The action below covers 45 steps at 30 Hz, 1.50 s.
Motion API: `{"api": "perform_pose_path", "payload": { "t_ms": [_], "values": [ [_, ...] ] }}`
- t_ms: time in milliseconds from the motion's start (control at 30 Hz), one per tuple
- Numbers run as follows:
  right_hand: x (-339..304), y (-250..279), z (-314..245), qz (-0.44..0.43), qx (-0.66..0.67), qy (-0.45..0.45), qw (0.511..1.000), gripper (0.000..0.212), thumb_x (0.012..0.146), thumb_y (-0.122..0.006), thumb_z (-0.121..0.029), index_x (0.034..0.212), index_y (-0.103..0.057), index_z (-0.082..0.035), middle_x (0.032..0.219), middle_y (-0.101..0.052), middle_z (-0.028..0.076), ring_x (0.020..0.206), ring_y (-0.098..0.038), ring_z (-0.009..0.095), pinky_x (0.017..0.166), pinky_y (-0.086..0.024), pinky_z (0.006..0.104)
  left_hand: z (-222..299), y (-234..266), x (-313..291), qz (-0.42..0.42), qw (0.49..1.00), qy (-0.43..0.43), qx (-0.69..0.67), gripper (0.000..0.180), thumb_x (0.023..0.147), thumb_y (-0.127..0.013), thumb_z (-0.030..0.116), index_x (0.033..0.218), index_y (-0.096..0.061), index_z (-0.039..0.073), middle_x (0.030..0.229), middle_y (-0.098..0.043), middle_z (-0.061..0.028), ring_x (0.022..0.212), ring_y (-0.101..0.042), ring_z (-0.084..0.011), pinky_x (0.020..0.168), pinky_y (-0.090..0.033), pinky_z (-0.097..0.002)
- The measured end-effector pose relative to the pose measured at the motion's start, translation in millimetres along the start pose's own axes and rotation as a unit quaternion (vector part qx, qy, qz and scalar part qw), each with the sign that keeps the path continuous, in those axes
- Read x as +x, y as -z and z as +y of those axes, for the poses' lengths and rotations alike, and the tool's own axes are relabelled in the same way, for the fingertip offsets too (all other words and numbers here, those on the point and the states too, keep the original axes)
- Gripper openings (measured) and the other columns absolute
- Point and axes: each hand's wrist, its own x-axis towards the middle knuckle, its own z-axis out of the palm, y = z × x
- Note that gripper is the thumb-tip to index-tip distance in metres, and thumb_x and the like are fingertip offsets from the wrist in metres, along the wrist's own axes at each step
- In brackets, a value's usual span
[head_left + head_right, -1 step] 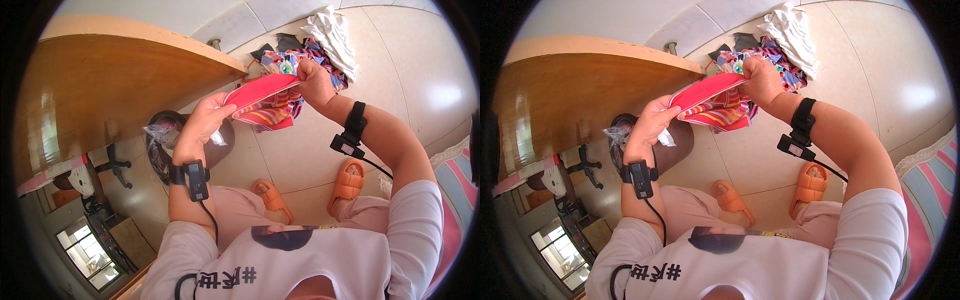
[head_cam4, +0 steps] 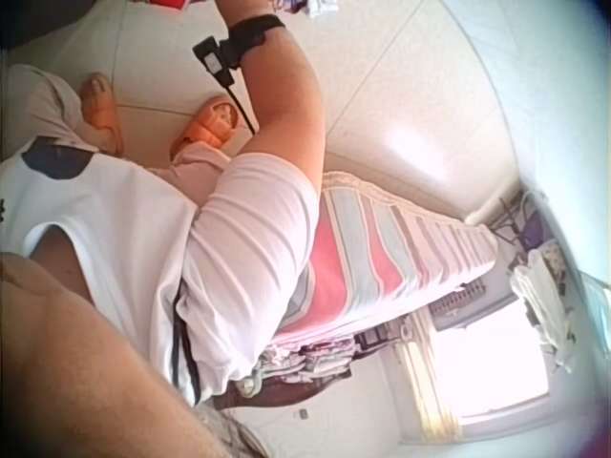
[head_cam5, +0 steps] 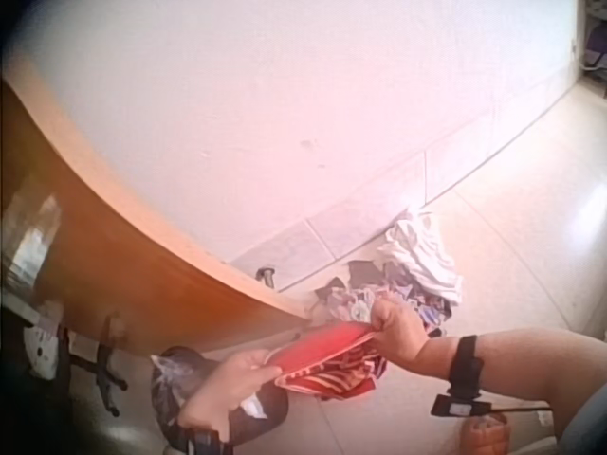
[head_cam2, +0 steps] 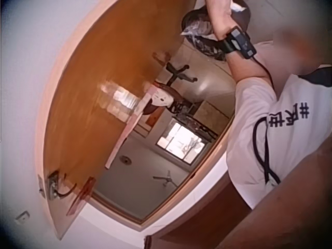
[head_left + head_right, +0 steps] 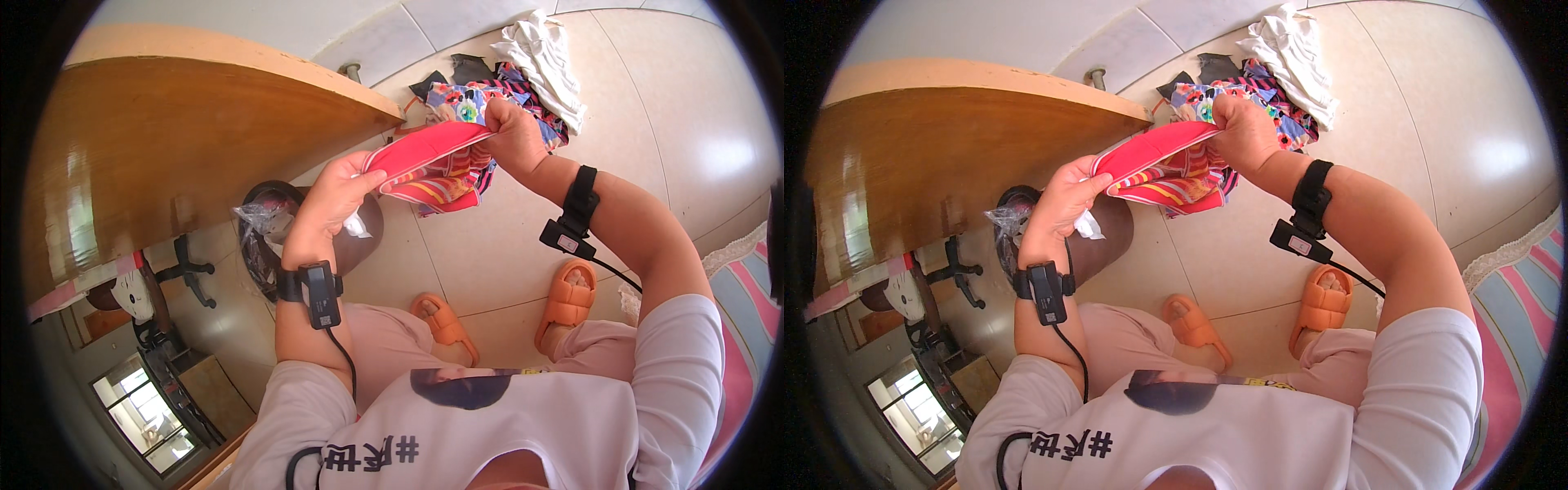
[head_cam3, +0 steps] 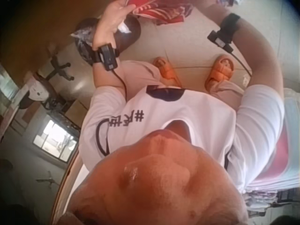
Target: Picking up various pieces of trash and discarded fabric from a bedroom floor and disposing of them in a bin, then wiping the floor with a cloth.
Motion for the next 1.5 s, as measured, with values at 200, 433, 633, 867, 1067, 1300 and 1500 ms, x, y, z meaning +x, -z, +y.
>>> {"api": "perform_pose_path", "payload": {
  "t_ms": [200, 433, 633, 867, 1067, 1300, 1500],
  "values": [
    [-4.3, -0.2, -6.6, -0.089, 0.003, -0.117, 0.989, 0.026, 0.065, -0.071, -0.016, 0.068, -0.048, -0.005, 0.066, -0.057, 0.014, 0.065, -0.057, 0.034, 0.058, -0.044, 0.0400, -4.1, 1.6, 1.5, 0.018, 1.000, 0.004, 0.003, 0.011, 0.084, -0.055, 0.001, 0.094, -0.061, 0.000, 0.081, -0.061, -0.0010, 0.072, -0.052, -0.0074, 0.068, -0.041, -0.0210],
    [-10.0, -7.6, 5.6, -0.150, 0.031, -0.092, 0.984, 0.021, 0.068, -0.069, -0.020, 0.086, -0.065, -0.009, 0.077, -0.061, 0.012, 0.073, -0.061, 0.029, 0.067, -0.049, 0.0356, 0.3, -0.9, -0.8, 0.014, 1.000, -0.011, -0.015, 0.014, 0.086, -0.053, 0.005, 0.097, -0.061, 0.000, 0.081, -0.061, -0.0010, 0.072, -0.052, -0.0068, 0.066, -0.041, -0.0202],
    [-9.2, -6.8, 0.3, -0.180, 0.042, -0.009, 0.983, 0.041, 0.066, -0.074, -0.024, 0.101, -0.061, -0.008, 0.097, -0.061, 0.008, 0.091, -0.057, 0.025, 0.079, -0.046, 0.0345, 1.8, 3.3, -3.7, 0.008, 0.999, -0.014, -0.027, 0.018, 0.087, -0.052, 0.005, 0.102, -0.060, 0.000, 0.081, -0.061, -0.0005, 0.069, -0.051, -0.0041, 0.058, -0.038, -0.0158],
    [-9.1, -14.1, -25.5, -0.293, 0.172, 0.176, 0.924, 0.098, 0.054, -0.082, -0.041, 0.135, -0.034, -0.015, 0.119, -0.051, 0.012, 0.120, -0.040, 0.030, 0.099, -0.029, 0.0462, 3.6, -4.3, -6.5, -0.119, 0.993, -0.015, -0.017, 0.023, 0.085, -0.055, 0.005, 0.107, -0.060, 0.000, 0.083, -0.061, 0.0011, 0.072, -0.051, -0.0059, 0.067, -0.041, -0.0192],
    [2.8, -6.6, -37.4, -0.479, 0.353, -0.064, 0.801, 0.042, 0.070, -0.076, -0.016, 0.105, -0.057, -0.004, 0.095, -0.063, 0.006, 0.090, -0.059, 0.014, 0.080, -0.046, 0.0271, -3.3, -2.7, -9.0, -0.129, 0.991, -0.019, 0.000, 0.023, 0.081, -0.061, 0.007, 0.103, -0.059, -0.001, 0.084, -0.061, -0.0014, 0.070, -0.054, -0.0081, 0.066, -0.043, -0.0209],
    [12.2, 12.1, -30.3, -0.397, 0.499, -0.244, 0.731, 0.014, 0.080, -0.065, -0.009, 0.091, -0.061, -0.003, 0.087, -0.064, 0.004, 0.079, -0.061, 0.011, 0.075, -0.049, 0.0236, 1.5, -6.1, -10.7, -0.101, 0.993, 0.030, 0.062, 0.024, 0.074, -0.070, 0.004, 0.096, -0.060, 0.000, 0.086, -0.062, -0.0013, 0.076, -0.055, -0.0067, 0.073, -0.044, -0.0202],
    [13.2, 9.8, -20.0, -0.384, 0.517, -0.257, 0.721, 0.020, 0.090, -0.053, -0.018, 0.099, -0.060, -0.002, 0.092, -0.064, 0.004, 0.085, -0.060, 0.012, 0.082, -0.045, 0.0256, 4.0, -8.5, -11.7, -0.104, 0.992, 0.040, 0.057, 0.025, 0.074, -0.068, 0.003, 0.097, -0.061, -0.002, 0.089, -0.063, -0.0033, 0.081, -0.056, -0.0083, 0.077, -0.043, -0.0222]
  ]
}}
